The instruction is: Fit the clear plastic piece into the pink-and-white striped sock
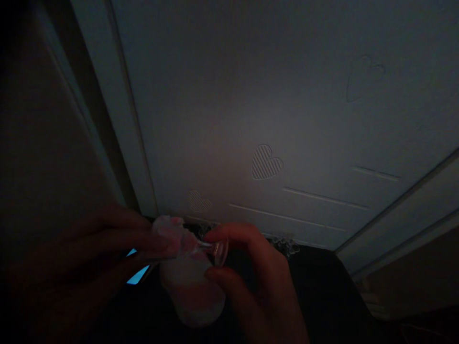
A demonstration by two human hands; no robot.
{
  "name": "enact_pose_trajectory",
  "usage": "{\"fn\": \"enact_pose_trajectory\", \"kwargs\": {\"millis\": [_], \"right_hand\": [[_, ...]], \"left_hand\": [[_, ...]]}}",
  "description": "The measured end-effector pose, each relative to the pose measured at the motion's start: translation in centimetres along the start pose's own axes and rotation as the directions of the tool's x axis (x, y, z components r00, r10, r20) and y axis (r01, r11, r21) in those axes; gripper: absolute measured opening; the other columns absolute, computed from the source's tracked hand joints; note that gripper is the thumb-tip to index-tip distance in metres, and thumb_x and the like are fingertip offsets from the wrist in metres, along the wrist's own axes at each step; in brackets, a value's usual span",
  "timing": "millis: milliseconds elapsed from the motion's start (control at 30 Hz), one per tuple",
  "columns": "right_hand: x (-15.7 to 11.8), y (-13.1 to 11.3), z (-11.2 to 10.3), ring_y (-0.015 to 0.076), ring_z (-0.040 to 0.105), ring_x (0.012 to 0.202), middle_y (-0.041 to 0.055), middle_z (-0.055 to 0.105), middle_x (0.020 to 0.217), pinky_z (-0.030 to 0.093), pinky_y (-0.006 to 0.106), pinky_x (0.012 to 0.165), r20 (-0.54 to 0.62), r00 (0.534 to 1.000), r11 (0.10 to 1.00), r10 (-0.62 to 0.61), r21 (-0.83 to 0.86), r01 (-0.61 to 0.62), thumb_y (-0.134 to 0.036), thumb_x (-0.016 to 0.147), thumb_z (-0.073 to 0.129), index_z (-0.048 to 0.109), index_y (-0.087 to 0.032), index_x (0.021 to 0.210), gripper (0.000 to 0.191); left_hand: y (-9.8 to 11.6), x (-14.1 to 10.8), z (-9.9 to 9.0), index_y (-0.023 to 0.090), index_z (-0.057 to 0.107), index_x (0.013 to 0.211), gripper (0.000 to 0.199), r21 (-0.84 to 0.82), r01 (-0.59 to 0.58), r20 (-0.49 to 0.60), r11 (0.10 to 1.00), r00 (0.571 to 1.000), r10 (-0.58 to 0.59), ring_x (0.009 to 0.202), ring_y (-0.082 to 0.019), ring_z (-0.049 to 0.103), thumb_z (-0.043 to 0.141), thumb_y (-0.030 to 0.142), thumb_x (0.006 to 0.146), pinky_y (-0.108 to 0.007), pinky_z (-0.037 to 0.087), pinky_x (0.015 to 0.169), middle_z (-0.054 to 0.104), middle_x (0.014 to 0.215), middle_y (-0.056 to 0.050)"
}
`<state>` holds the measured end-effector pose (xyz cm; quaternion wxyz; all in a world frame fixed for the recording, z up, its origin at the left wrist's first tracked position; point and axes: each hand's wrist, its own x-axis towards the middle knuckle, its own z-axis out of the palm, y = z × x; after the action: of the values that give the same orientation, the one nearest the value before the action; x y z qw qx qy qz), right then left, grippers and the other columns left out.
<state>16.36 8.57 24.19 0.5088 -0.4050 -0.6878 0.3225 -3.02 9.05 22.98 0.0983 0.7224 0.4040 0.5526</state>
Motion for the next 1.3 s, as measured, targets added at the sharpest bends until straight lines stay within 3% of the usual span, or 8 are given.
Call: {"fn": "enact_pose_trajectory", "kwargs": {"millis": [133,300,433,633,767,1033,1200,1300], "right_hand": [[0.4,0.1,0.1,0.0169,0.059,0.092,0.0010,0.063,0.100,0.048,0.028,0.080,0.022,1.000,1.000,0.006,-0.025,-0.005,-0.015,0.075,0.058,0.059,-0.026,0.099,0.026],[0.6,0.8,-0.3,0.0180,0.060,0.093,0.0027,0.063,0.102,0.048,0.031,0.081,0.149,0.986,0.997,0.080,-0.023,-0.078,-0.025,0.078,0.056,0.054,-0.027,0.109,0.030],[0.5,1.1,-0.1,0.0161,0.060,0.085,0.0006,0.065,0.088,0.049,0.028,0.078,0.200,0.979,0.999,0.029,0.024,-0.035,-0.031,0.084,0.048,0.056,-0.028,0.106,0.024],[0.4,0.1,-0.2,0.0119,0.059,0.065,-0.0010,0.061,0.067,0.049,0.020,0.060,0.152,0.988,0.985,0.024,0.165,-0.050,-0.028,0.085,0.046,0.061,-0.024,0.088,0.016],[0.2,-0.2,-0.4,0.0115,0.060,0.068,-0.0006,0.062,0.070,0.050,0.018,0.063,0.116,0.992,0.984,0.054,0.165,-0.072,-0.023,0.084,0.048,0.061,-0.024,0.087,0.014],[0.1,0.2,-0.6,0.0108,0.060,0.069,-0.0012,0.061,0.070,0.050,0.017,0.064,0.105,0.992,0.979,0.076,0.182,-0.095,-0.023,0.082,0.050,0.060,-0.024,0.088,0.012],[-0.2,0.2,-0.8,0.0110,0.060,0.070,-0.0015,0.062,0.074,0.050,0.016,0.063,0.017,1.000,0.993,0.000,0.117,-0.002,-0.023,0.075,0.059,0.061,-0.025,0.089,0.014],[-0.4,0.1,-1.0,0.0129,0.062,0.075,-0.0004,0.064,0.080,0.051,0.019,0.067,0.024,1.000,0.999,-0.020,0.032,0.019,-0.020,0.075,0.058,0.060,-0.026,0.092,0.018]], "left_hand": [[0.2,-0.2,0.1,0.034,0.065,0.087,0.020,0.044,-0.004,-0.050,0.999,0.999,0.007,0.079,-0.011,0.059,0.059,0.020,0.075,-0.019,0.050,0.064,0.059,0.089,0.006],[0.5,-0.5,0.2,0.033,0.065,0.084,0.019,0.099,-0.011,-0.137,0.995,0.990,0.025,0.075,-0.009,0.059,0.058,0.019,0.074,-0.016,0.050,0.061,0.060,0.085,0.007],[0.3,-0.5,0.2,0.033,0.066,0.084,0.018,0.123,-0.025,-0.127,0.992,0.991,0.040,0.075,-0.010,0.059,0.058,0.020,0.075,-0.016,0.049,0.061,0.060,0.086,0.006],[0.2,-0.3,0.3,0.034,0.065,0.085,0.016,0.030,-0.002,-0.091,1.000,0.996,0.005,0.073,-0.011,0.060,0.061,0.023,0.074,-0.018,0.048,0.059,0.061,0.082,0.006],[0.2,-0.1,0.6,0.033,0.065,0.084,0.016,-0.008,0.064,-0.051,0.998,0.997,-0.065,0.070,-0.010,0.060,0.059,0.021,0.075,-0.018,0.047,0.060,0.061,0.079,0.007],[0.5,0.1,0.8,0.032,0.066,0.083,0.016,-0.012,0.083,-0.028,0.996,0.996,-0.083,0.071,-0.008,0.060,0.061,0.020,0.073,-0.016,0.047,0.062,0.062,0.080,0.007],[0.6,0.2,0.9,0.030,0.067,0.082,0.015,-0.029,0.100,-0.033,0.995,0.994,-0.101,0.069,-0.010,0.060,0.059,0.020,0.074,-0.018,0.047,0.059,0.063,0.078,0.005],[0.4,0.2,0.9,0.031,0.066,0.081,0.016,-0.041,0.094,-0.014,0.995,0.995,-0.095,0.068,-0.009,0.060,0.060,0.019,0.074,-0.018,0.047,0.060,0.062,0.077,0.006]]}}
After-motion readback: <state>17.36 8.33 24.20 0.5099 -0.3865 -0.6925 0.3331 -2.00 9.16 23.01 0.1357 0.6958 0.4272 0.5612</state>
